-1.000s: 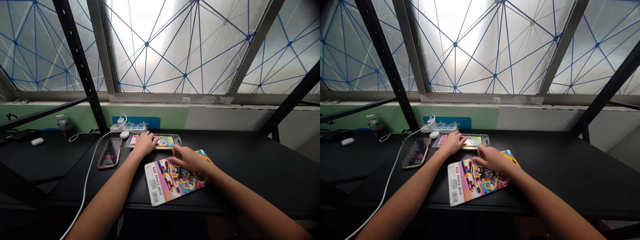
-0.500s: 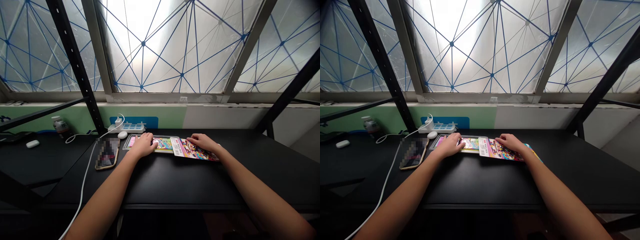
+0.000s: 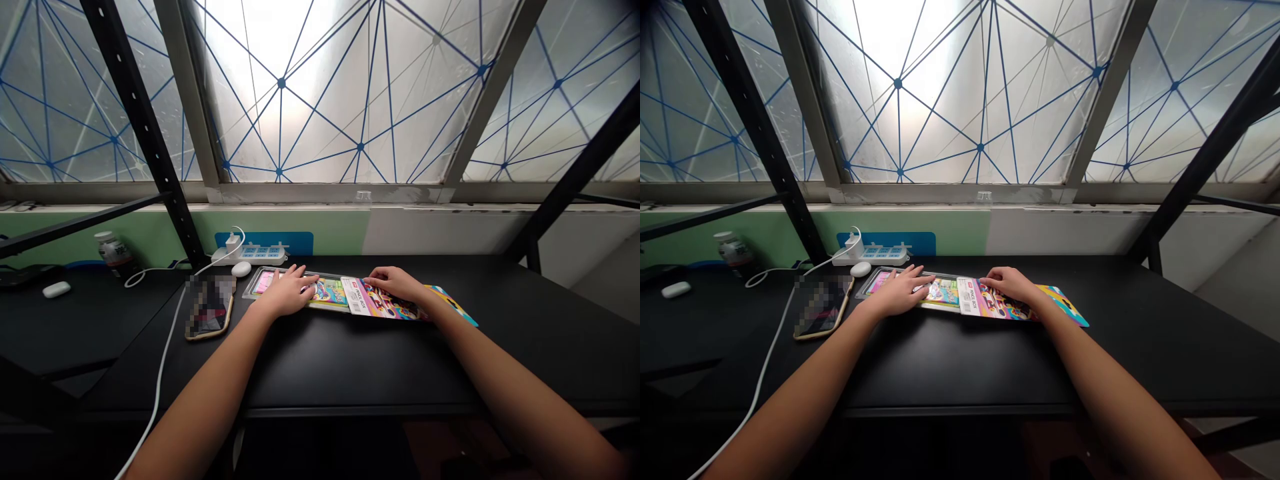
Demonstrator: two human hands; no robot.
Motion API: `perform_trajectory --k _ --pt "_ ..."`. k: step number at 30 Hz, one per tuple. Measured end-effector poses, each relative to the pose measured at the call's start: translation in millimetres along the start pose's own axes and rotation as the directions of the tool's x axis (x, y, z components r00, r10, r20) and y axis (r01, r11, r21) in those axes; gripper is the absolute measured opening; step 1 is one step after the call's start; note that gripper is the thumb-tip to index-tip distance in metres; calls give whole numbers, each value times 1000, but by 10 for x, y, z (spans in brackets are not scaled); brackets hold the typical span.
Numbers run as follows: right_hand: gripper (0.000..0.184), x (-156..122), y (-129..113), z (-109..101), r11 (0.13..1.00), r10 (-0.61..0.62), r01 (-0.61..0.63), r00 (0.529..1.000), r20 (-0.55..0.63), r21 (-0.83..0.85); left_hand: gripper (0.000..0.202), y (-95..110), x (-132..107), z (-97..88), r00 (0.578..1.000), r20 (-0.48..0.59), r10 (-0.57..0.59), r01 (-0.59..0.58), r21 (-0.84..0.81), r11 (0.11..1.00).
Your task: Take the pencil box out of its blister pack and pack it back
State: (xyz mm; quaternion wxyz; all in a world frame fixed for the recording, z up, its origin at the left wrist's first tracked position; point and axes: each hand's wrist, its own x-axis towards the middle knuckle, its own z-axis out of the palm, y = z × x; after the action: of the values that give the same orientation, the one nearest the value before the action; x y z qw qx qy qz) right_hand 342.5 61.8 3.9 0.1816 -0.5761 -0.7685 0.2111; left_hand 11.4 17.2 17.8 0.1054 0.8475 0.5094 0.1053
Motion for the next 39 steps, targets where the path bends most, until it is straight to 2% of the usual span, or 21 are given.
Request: perform_trajectory --k 4,18,25,31,33,35,37,39 --pt "54 6 80 -70 1000 29 -29 1000 -5 0 51 9 -7 -21 1000 4 -9 9 -6 1000" --pt "48 -33 121 -191 997 78 -77 995 -68 5 50 26 -24 -75 1000 -4 -25 25 -2 1000" --pt "49 -35 -56 -36 996 93 -91 992 -84 24 52 72 -42 -59 999 -22 -44 44 -7 999" --pt "45 -23 -281 131 997 64 -62 997 -49 40 64 379 -44 105 998 -54 -44 40 -69 997" --pt "42 -24 -349 174 998 45 -43 998 -44 40 65 487 -45 139 998 -64 -13 5 -122 993" --pt "40 -27 -400 202 999 32 -30 999 -44 39 61 543 -41 141 994 -105 14 -43 -287 957" --pt "38 -30 -424 209 999 25 -24 999 -40 38 52 527 -25 108 981 -195 -3 -100 -513 852" --pt "38 -33 -416 194 999 24 -23 999 -31 38 42 433 0 46 955 -289 -74 -139 -650 747"
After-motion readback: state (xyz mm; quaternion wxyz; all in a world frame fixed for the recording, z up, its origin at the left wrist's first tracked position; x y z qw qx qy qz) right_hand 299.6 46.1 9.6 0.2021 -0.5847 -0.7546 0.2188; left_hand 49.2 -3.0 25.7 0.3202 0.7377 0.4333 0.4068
